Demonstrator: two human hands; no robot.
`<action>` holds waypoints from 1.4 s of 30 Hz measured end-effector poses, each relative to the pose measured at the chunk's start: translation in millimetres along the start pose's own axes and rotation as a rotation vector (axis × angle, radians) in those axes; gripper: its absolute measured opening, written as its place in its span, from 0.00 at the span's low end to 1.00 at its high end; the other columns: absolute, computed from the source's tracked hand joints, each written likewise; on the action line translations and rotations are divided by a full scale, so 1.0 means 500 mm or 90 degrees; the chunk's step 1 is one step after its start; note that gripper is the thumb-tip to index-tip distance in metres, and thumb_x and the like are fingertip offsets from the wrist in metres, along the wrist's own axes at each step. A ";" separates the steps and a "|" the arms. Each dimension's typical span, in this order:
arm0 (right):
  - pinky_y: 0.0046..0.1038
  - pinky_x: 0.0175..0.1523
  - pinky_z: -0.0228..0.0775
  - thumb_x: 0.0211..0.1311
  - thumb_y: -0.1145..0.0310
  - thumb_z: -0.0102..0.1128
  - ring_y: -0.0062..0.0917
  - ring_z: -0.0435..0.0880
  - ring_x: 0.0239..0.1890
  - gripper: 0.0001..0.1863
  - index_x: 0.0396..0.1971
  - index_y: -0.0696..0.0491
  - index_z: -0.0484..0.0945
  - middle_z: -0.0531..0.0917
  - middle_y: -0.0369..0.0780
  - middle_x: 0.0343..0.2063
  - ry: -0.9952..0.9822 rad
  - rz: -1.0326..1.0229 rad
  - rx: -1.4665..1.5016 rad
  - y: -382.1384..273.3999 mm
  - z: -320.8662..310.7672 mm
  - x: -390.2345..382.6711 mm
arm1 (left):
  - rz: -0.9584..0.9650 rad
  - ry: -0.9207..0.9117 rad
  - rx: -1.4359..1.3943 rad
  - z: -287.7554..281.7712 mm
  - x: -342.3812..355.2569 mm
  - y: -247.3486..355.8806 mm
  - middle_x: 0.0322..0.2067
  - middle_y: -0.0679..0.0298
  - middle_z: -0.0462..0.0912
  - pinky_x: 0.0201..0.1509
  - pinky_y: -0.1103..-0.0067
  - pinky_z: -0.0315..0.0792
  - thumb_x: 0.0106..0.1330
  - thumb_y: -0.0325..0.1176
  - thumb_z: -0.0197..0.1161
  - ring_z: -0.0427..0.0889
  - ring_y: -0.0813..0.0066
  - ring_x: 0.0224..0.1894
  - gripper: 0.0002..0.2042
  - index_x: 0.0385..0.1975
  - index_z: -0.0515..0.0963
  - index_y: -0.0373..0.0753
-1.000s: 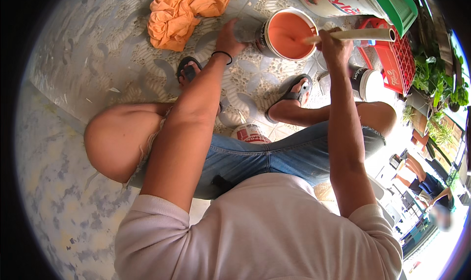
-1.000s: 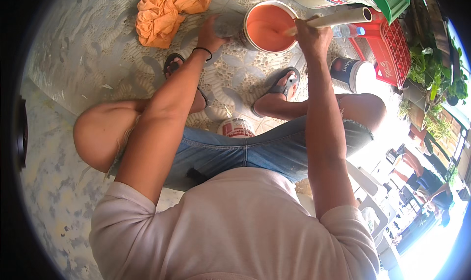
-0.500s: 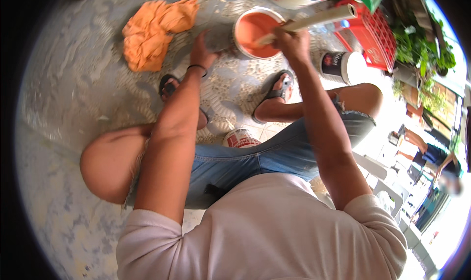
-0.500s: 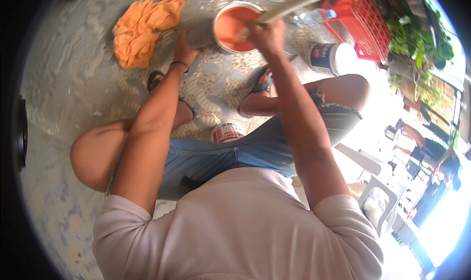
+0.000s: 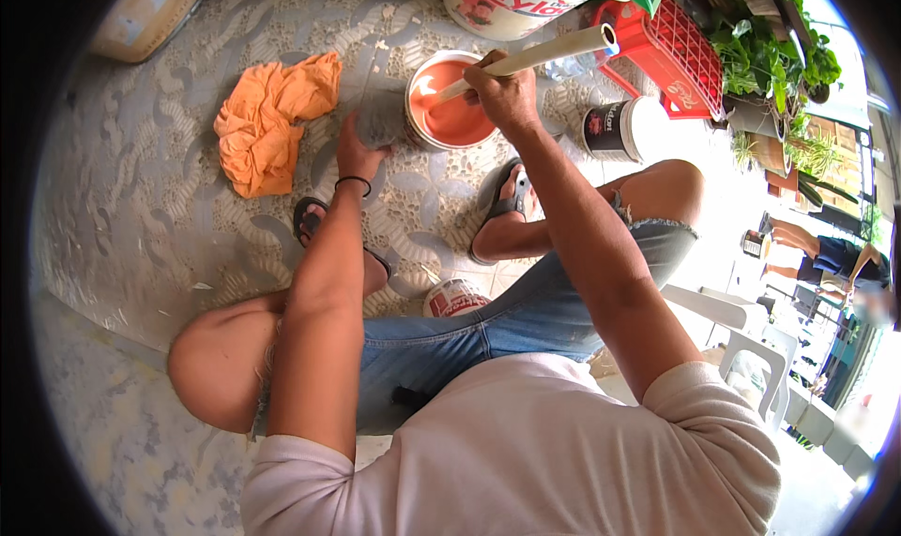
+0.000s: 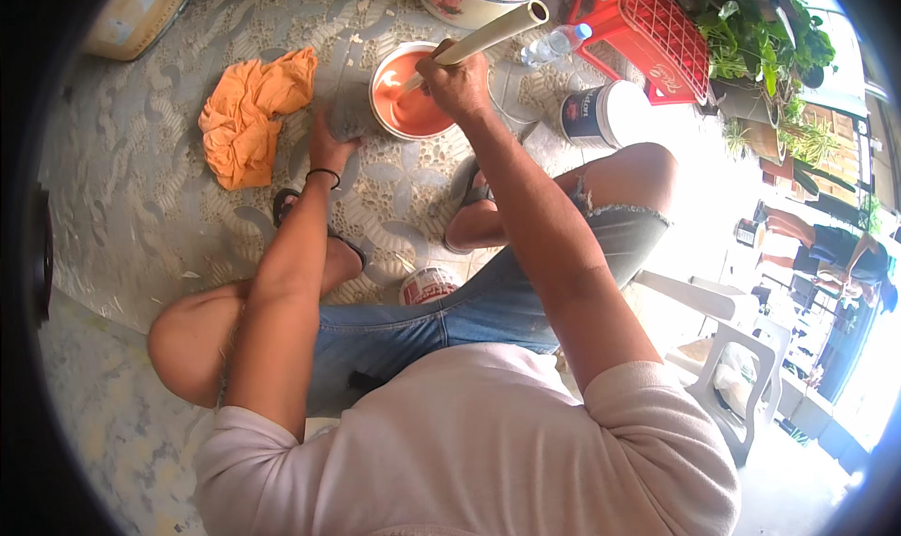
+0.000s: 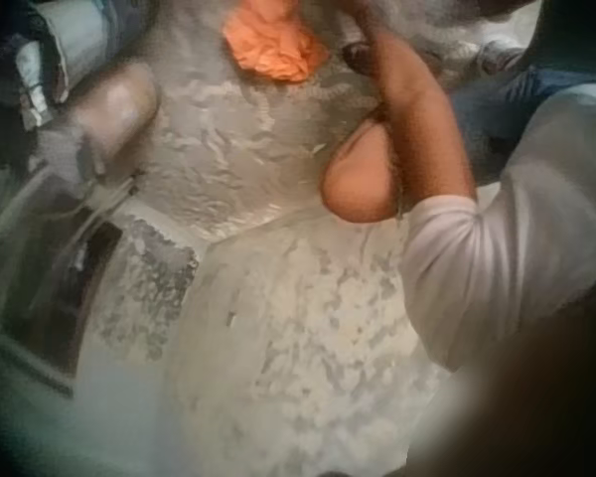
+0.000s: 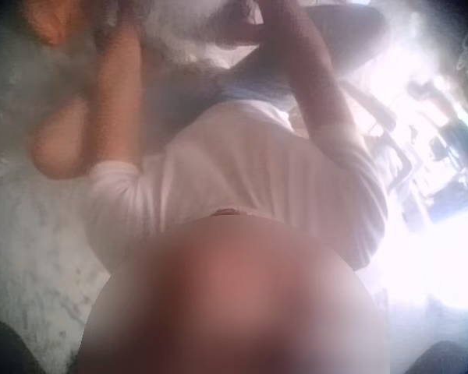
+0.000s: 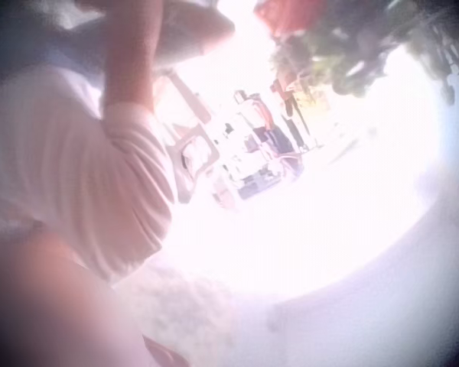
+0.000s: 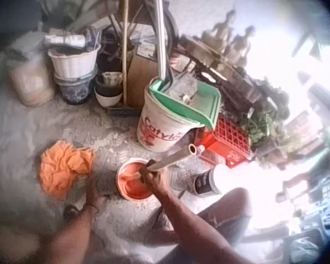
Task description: The person sits on a tiled floor and stirs orange paint in a bucket using a white stick. They briefly stand to pick up a plastic bottle, then sit again to continue stirring and pour some paint into the bottle.
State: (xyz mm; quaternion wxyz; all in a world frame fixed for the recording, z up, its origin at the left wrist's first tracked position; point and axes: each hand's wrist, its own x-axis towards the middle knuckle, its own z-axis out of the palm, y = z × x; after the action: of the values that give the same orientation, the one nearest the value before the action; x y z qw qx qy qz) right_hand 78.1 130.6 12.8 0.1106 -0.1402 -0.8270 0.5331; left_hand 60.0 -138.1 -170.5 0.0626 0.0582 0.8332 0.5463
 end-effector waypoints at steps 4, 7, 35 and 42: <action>0.35 0.35 0.81 0.55 0.68 0.69 0.33 0.90 0.28 0.09 0.27 0.59 0.84 0.89 0.44 0.24 0.037 -0.011 -0.154 -0.006 -0.050 0.005 | -0.009 0.016 0.027 -0.009 -0.003 0.009 0.64 0.51 0.78 0.72 0.64 0.70 0.36 0.26 0.88 0.76 0.52 0.68 0.52 0.68 0.69 0.38; 0.29 0.29 0.80 0.59 0.71 0.68 0.26 0.88 0.23 0.08 0.28 0.61 0.82 0.87 0.43 0.21 -0.029 0.125 0.002 -0.038 -0.023 -0.047 | -0.014 0.019 0.059 -0.019 -0.012 -0.008 0.64 0.51 0.77 0.73 0.65 0.70 0.35 0.27 0.89 0.76 0.53 0.68 0.53 0.69 0.69 0.38; 0.25 0.28 0.78 0.62 0.71 0.67 0.23 0.86 0.22 0.08 0.31 0.62 0.83 0.86 0.42 0.21 -0.020 0.018 0.027 -0.031 0.012 0.000 | -0.034 -0.038 0.022 -0.004 -0.006 -0.006 0.67 0.53 0.75 0.75 0.64 0.70 0.39 0.29 0.89 0.72 0.53 0.71 0.51 0.70 0.69 0.43; 0.25 0.25 0.77 0.60 0.72 0.69 0.22 0.84 0.19 0.08 0.26 0.60 0.81 0.86 0.41 0.20 -0.023 0.091 -0.010 -0.024 -0.023 -0.049 | -0.050 -0.019 0.056 -0.013 -0.009 -0.001 0.67 0.52 0.75 0.72 0.65 0.72 0.37 0.29 0.89 0.74 0.54 0.70 0.52 0.70 0.68 0.40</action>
State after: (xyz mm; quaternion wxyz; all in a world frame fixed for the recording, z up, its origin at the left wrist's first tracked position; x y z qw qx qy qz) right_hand 103.7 127.2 27.4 0.0562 -0.1904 -0.8206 0.5359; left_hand 63.5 -145.0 -168.4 0.0941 0.0366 0.8569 0.5056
